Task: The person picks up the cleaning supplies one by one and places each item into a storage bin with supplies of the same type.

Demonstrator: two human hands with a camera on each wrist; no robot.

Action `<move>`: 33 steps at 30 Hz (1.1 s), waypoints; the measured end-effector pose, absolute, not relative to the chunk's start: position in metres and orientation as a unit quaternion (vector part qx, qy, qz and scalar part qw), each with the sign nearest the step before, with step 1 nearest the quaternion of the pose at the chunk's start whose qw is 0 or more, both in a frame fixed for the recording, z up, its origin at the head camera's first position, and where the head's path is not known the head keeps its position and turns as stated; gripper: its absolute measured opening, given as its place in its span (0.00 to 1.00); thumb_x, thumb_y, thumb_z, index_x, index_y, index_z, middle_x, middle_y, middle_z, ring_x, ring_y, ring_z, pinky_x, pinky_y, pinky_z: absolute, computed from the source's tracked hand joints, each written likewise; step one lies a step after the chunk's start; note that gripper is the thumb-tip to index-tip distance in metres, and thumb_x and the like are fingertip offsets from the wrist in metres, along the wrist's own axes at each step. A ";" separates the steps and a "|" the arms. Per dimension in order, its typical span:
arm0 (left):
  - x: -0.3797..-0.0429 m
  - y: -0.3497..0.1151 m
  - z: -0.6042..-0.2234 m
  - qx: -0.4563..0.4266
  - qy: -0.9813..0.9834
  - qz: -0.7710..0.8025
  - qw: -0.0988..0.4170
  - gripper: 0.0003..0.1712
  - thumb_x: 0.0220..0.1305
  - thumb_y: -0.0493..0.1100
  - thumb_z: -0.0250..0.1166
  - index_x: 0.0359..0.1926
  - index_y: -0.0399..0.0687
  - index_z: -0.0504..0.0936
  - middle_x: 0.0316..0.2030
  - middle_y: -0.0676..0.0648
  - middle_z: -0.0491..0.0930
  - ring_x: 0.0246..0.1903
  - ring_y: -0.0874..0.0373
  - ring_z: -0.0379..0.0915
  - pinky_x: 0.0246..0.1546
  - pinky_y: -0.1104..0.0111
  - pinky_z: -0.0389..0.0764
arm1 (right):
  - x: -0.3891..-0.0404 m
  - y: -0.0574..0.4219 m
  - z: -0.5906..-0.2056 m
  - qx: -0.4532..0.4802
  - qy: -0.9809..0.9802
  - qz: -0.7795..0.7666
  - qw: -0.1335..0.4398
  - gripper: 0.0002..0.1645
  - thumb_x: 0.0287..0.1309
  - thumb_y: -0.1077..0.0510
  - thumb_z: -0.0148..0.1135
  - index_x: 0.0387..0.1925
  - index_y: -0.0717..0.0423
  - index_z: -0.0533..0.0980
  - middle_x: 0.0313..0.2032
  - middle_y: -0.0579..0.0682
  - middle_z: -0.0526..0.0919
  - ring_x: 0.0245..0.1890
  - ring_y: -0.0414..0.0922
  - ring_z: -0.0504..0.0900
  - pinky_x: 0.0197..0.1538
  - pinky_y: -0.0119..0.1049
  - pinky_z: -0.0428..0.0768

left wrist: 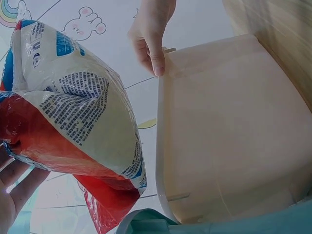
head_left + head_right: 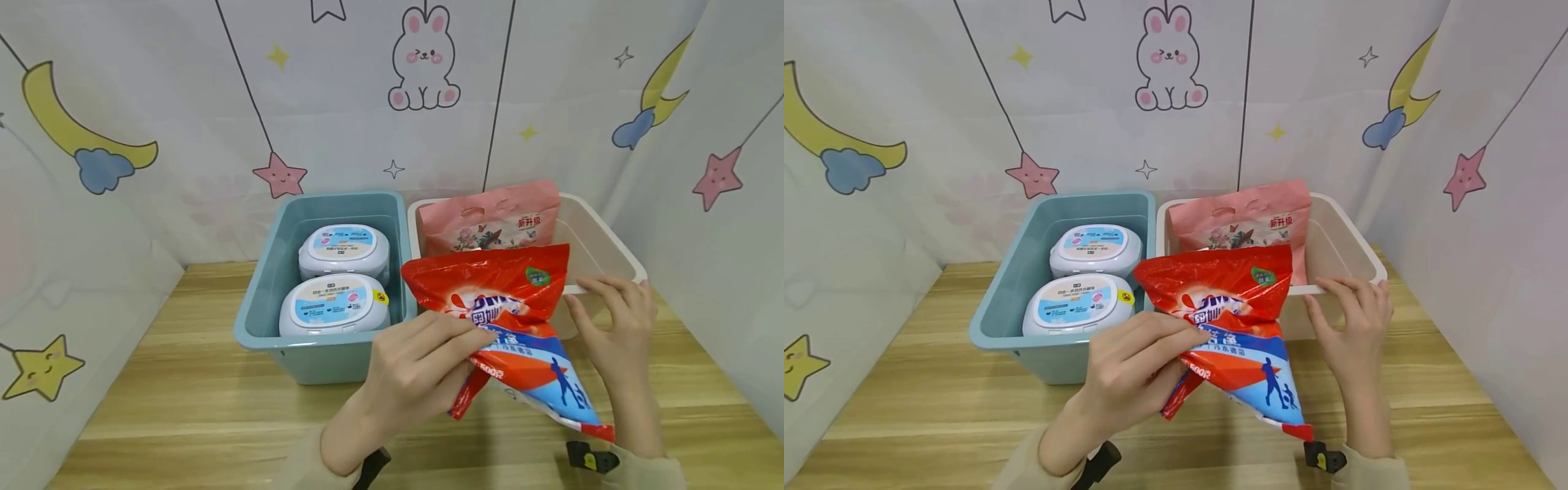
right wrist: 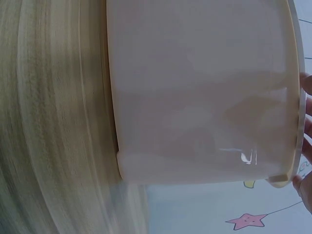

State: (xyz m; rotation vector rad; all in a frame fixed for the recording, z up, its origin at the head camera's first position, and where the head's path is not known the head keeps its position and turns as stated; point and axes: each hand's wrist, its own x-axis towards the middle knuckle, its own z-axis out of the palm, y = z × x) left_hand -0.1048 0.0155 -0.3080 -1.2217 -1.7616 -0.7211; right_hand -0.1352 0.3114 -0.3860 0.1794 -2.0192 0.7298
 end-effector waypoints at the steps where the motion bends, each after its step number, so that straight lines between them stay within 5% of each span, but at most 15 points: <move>1: -0.105 0.016 -0.308 -0.489 -0.705 -0.288 0.426 0.13 0.56 0.41 0.70 0.45 0.51 0.86 0.39 0.54 0.87 0.40 0.65 0.82 0.44 0.78 0.81 | -0.135 0.312 -0.386 0.074 -0.823 0.300 0.476 0.33 0.59 0.36 0.60 0.43 0.64 0.81 0.44 0.65 0.78 0.55 0.35 0.66 0.74 0.59 0.48; 4: -0.105 0.017 -0.307 -0.487 -0.706 -0.286 0.427 0.13 0.56 0.41 0.70 0.44 0.51 0.86 0.39 0.54 0.87 0.40 0.65 0.82 0.43 0.78 0.81 | -0.136 0.312 -0.386 0.074 -0.821 0.299 0.480 0.35 0.59 0.35 0.59 0.43 0.65 0.81 0.43 0.65 0.78 0.55 0.34 0.65 0.74 0.59 0.48; 10: -0.107 0.021 -0.303 -0.484 -0.710 -0.280 0.429 0.14 0.55 0.42 0.71 0.45 0.51 0.86 0.39 0.54 0.87 0.39 0.65 0.82 0.44 0.78 0.81 | -0.136 0.312 -0.385 0.075 -0.820 0.299 0.481 0.34 0.59 0.35 0.59 0.43 0.65 0.81 0.44 0.65 0.78 0.52 0.58 0.70 0.74 0.59 0.48; 14: -0.109 0.024 -0.302 -0.482 -0.716 -0.274 0.425 0.14 0.56 0.43 0.71 0.45 0.51 0.85 0.39 0.55 0.86 0.40 0.67 0.81 0.43 0.80 0.80 | -0.135 0.312 -0.385 0.074 -0.824 0.300 0.475 0.33 0.60 0.37 0.60 0.43 0.65 0.81 0.44 0.66 0.78 0.52 0.61 0.69 0.74 0.59 0.47; 23: -0.114 0.030 -0.296 -0.483 -0.714 -0.277 0.424 0.13 0.58 0.43 0.69 0.46 0.51 0.85 0.39 0.55 0.86 0.40 0.68 0.81 0.41 0.82 0.78 | -0.133 0.315 -0.384 0.078 -0.836 0.297 0.454 0.38 0.60 0.33 0.55 0.46 0.66 0.80 0.47 0.66 0.77 0.57 0.36 0.65 0.74 0.61 0.46; 33: -0.119 0.039 -0.287 -0.478 -0.712 -0.279 0.432 0.12 0.57 0.40 0.69 0.44 0.50 0.86 0.38 0.54 0.86 0.38 0.65 0.81 0.44 0.80 0.79 | -0.134 0.313 -0.383 0.080 -0.825 0.298 0.473 0.44 0.59 0.28 0.51 0.43 0.68 0.80 0.43 0.67 0.77 0.54 0.29 0.64 0.72 0.63 0.48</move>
